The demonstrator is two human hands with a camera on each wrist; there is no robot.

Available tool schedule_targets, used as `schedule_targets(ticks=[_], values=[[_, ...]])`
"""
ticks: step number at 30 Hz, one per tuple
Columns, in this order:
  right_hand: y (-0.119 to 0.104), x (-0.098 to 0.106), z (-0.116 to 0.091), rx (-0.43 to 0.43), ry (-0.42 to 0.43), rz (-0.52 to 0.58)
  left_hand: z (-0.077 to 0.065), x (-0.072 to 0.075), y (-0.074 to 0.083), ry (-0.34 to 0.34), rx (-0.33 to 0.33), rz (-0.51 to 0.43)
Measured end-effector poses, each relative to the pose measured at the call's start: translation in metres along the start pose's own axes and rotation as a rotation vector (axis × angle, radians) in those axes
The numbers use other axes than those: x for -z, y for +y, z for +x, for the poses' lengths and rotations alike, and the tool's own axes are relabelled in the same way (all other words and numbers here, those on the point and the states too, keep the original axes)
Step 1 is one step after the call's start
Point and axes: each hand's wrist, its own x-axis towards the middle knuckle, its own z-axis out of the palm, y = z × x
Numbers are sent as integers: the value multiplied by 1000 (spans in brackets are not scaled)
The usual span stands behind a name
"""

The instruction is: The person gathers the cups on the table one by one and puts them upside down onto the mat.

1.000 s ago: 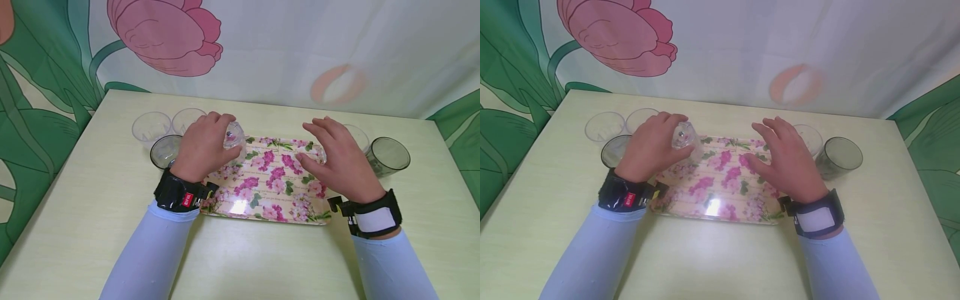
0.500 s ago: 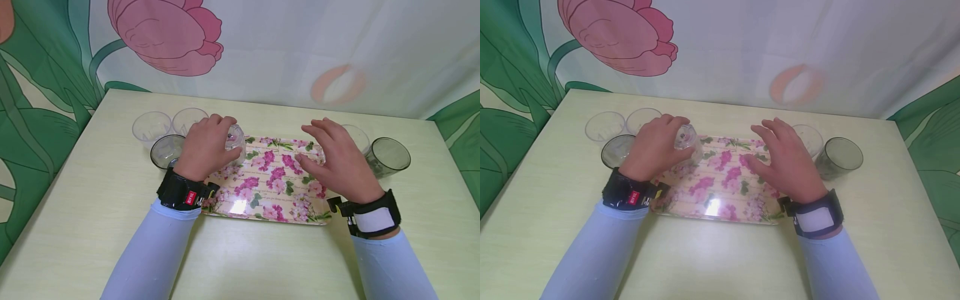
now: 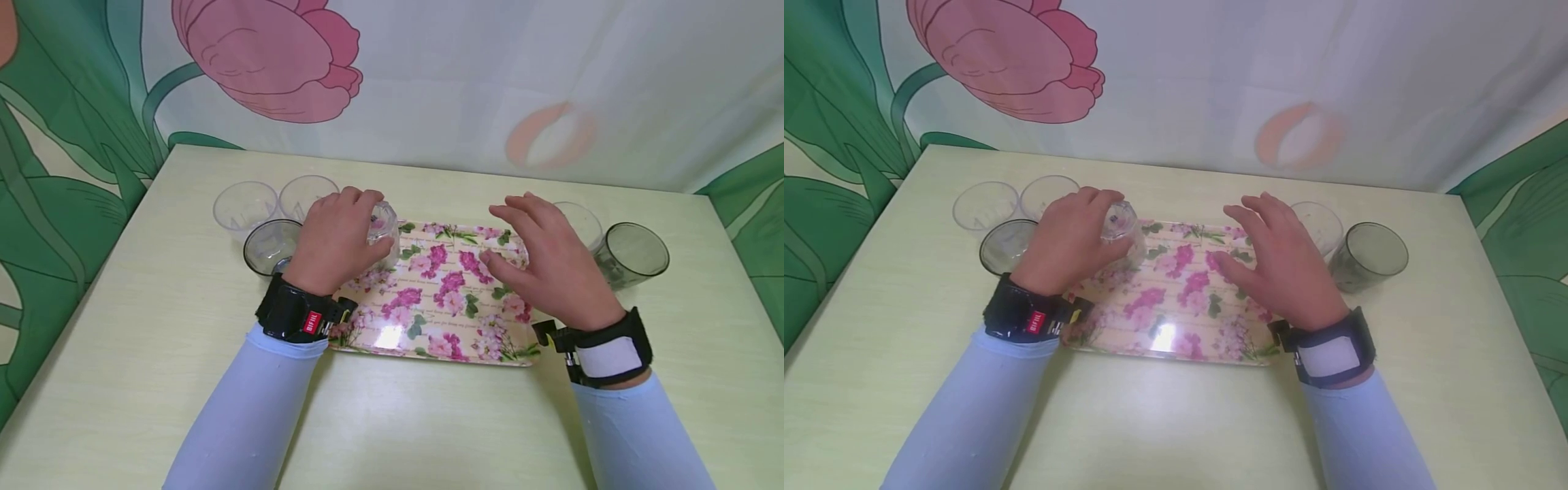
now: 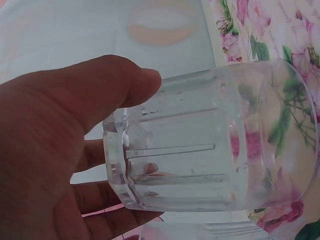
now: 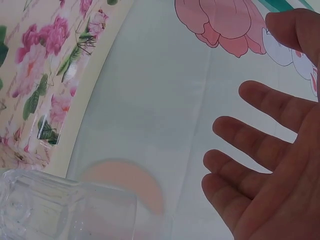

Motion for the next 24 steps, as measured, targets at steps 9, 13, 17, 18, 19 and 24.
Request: schedule_targets(ticks=[9, 13, 17, 18, 19, 24], values=[[3, 0, -1, 27, 15, 5, 0, 1, 2, 13, -15, -15], [4, -1, -1, 31, 18, 2, 0, 2, 3, 22, -21, -31], [4, 0, -1, 29, 19, 5, 1, 3, 5, 16, -38, -48], [4, 1, -1, 28, 18, 6, 1, 3, 6, 12, -44, -56], [4, 1, -1, 27, 17, 8, 1, 4, 7, 9, -51, -65], [4, 3, -1, 24, 17, 4, 0, 7, 13, 18, -107, -122]])
